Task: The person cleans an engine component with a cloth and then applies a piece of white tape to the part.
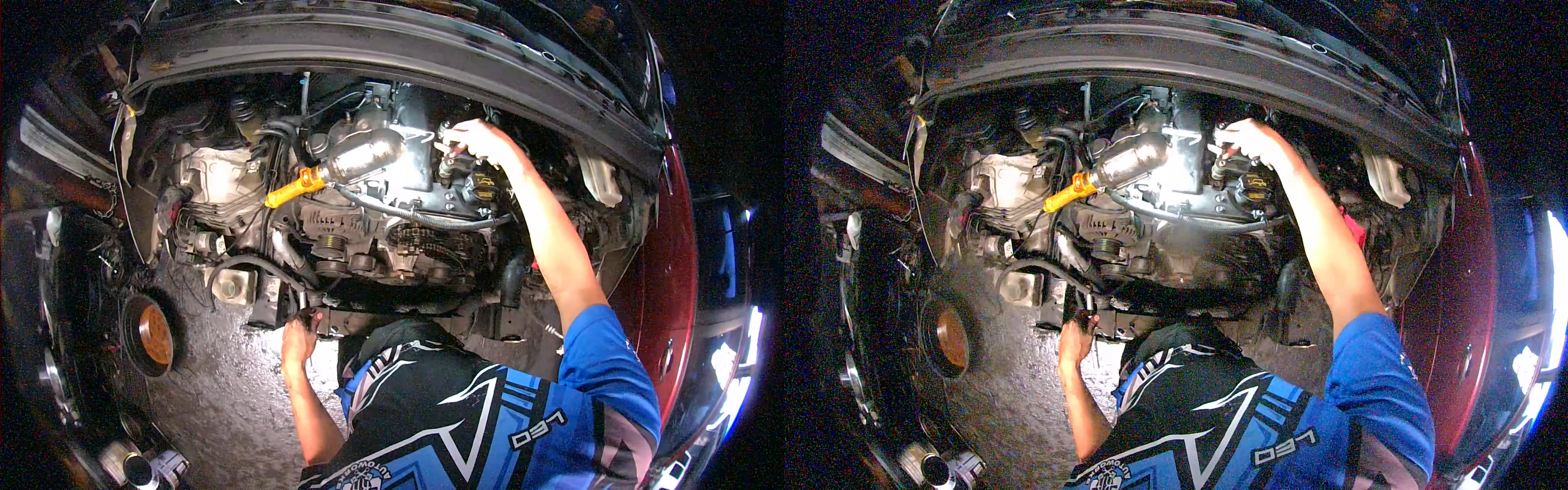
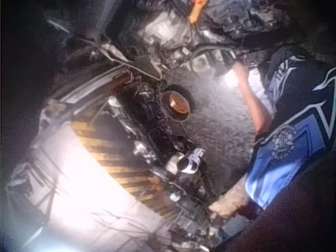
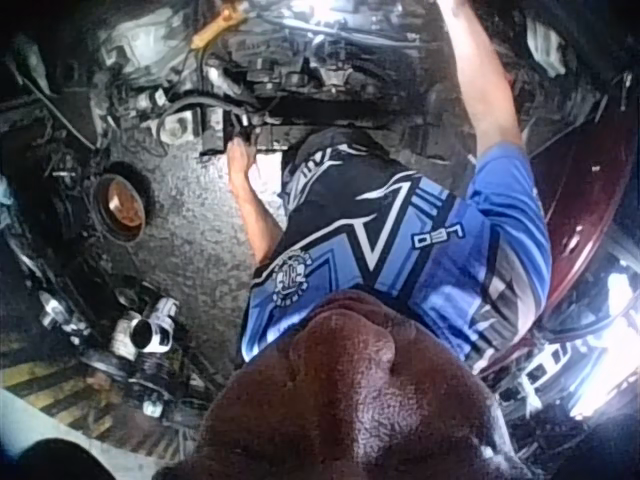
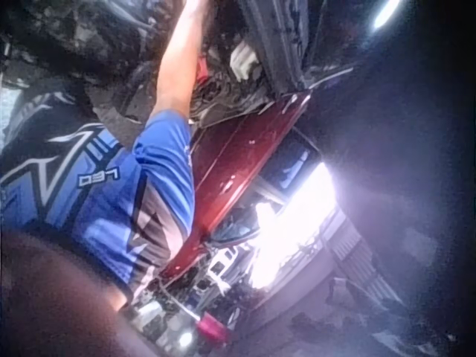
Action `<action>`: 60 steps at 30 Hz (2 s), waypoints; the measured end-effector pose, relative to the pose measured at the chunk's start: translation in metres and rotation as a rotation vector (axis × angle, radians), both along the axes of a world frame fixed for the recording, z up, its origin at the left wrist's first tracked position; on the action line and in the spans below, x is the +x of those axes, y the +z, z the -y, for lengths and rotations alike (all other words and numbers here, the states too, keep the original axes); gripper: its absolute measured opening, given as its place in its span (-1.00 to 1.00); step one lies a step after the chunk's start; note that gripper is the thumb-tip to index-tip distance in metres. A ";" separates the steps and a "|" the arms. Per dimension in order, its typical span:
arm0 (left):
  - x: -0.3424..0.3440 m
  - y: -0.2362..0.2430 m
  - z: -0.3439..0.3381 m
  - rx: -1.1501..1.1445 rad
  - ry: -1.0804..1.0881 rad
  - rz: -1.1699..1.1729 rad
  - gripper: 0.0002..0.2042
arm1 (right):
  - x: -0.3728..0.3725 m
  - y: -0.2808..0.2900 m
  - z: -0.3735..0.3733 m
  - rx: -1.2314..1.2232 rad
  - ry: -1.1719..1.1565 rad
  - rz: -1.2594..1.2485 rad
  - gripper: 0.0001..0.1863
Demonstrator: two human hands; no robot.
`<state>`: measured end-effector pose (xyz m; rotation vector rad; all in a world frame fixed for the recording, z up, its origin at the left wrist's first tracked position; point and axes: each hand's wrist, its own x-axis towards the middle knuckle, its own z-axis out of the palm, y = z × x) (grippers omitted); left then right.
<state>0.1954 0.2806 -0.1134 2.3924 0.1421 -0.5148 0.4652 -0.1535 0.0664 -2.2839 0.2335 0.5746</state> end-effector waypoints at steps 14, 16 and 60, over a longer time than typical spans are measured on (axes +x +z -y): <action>0.036 0.096 0.050 -0.503 -0.111 0.063 -0.69 | -0.115 0.080 0.025 -0.006 -0.086 0.508 -0.70; 0.043 0.117 0.078 -0.740 -0.191 -0.027 -0.74 | -0.157 0.095 0.011 0.070 -0.126 0.551 -0.69; 0.015 0.016 0.614 -0.167 -0.733 0.585 -0.72 | -0.563 -0.046 0.222 0.442 -0.847 0.426 -0.51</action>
